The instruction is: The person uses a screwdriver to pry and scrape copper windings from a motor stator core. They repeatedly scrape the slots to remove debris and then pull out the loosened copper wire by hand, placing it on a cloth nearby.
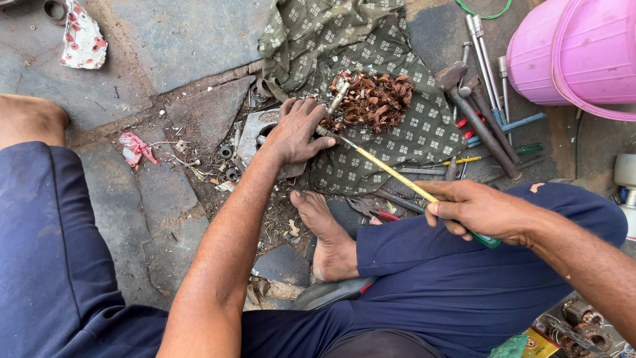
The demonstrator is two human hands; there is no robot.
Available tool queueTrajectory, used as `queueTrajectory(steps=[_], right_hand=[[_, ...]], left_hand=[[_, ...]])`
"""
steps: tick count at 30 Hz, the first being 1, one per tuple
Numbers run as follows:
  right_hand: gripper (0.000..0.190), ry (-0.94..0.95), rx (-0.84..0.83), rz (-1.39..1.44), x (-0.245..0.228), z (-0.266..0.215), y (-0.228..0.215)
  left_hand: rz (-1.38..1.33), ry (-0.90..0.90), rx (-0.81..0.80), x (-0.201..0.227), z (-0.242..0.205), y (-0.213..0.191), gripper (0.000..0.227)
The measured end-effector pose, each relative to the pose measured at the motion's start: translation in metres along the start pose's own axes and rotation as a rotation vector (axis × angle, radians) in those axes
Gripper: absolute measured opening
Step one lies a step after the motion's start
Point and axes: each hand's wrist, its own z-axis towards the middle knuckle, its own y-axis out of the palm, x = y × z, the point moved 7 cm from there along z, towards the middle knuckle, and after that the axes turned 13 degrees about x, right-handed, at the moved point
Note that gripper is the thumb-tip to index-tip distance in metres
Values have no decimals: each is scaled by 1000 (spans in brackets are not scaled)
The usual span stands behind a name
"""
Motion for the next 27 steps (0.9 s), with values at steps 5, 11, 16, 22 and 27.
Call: queueTrajectory(steps=[5,11,16,22,27], right_hand=[[65,-9,25,16,7,1,6],[66,-34,30,25,6,2,15],[66,-61,-2,43,3,9,15],[67,-32,-21,287,16,30,38],[58,-5,67,852,31,39,122]], left_hand=[[-13,22,38,5,-1,-5,58],[32,88,172,16,-8,-17,57],[37,90,168,17,-12,-19,57],[83,98,187,19,-13,-24,60],[167,-20,200,14,-5,-12,65]])
